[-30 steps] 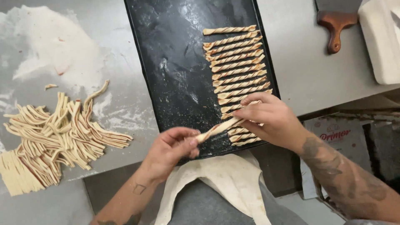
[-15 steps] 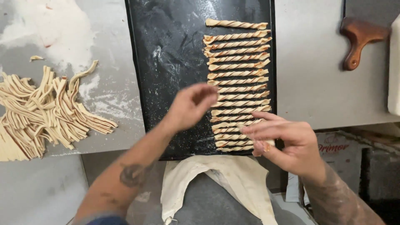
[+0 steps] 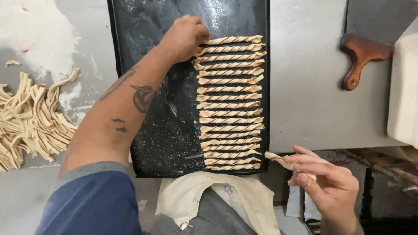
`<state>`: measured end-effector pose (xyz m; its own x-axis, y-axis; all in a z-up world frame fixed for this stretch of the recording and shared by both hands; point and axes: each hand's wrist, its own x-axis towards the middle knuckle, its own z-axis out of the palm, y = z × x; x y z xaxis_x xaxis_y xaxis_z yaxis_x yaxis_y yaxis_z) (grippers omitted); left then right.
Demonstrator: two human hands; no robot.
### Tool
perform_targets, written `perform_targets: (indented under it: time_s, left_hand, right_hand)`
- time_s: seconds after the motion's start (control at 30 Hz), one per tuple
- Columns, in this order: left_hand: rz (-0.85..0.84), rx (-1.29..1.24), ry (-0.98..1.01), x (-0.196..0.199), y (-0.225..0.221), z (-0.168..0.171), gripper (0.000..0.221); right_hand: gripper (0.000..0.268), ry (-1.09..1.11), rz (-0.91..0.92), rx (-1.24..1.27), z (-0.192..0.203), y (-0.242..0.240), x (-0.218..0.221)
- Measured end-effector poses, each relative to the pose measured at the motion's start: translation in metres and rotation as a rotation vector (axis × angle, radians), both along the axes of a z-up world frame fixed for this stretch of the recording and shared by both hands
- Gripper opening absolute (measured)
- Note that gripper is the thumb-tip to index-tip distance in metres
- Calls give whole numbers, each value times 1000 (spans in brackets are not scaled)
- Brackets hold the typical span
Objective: Twisting strips of dough into spirals and arranging them neatly on a baking tray.
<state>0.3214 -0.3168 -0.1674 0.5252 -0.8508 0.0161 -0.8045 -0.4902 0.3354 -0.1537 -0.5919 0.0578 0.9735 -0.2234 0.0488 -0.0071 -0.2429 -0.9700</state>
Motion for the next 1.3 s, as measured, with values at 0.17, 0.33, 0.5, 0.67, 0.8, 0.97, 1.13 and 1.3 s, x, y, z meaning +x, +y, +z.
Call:
perform_targets:
  time_s: [0.17, 0.33, 0.5, 0.67, 0.8, 0.97, 1.13, 1.3]
  left_hand:
    - [172, 74, 257, 11, -14, 13, 18]
    - [284, 153, 181, 30, -22, -8, 16]
    - [401, 269, 173, 16, -30, -16, 15]
    - [345, 161, 131, -28, -6, 14, 32]
    - [259, -197, -88, -111, 20, 82, 42]
    - [455, -455, 1135, -259, 41, 135, 46]
    - [262, -504, 2231, -342, 75, 125, 103]
    - [-3, -480, 1928, -362, 120, 90, 49]
  right_hand:
    - [17, 0, 7, 26, -8, -8, 5]
    - [17, 12, 10, 51, -15, -11, 9]
    - [15, 25, 53, 38, -9, -9, 10]
    - [14, 14, 148, -123, 12, -7, 12]
    - [25, -4, 337, -461, 37, 5, 27]
    - [31, -59, 705, -890, 87, 37, 55]
    - [33, -200, 901, -1213, 121, 59, 59]
    - [31, -219, 905, -913, 128, 105, 53]
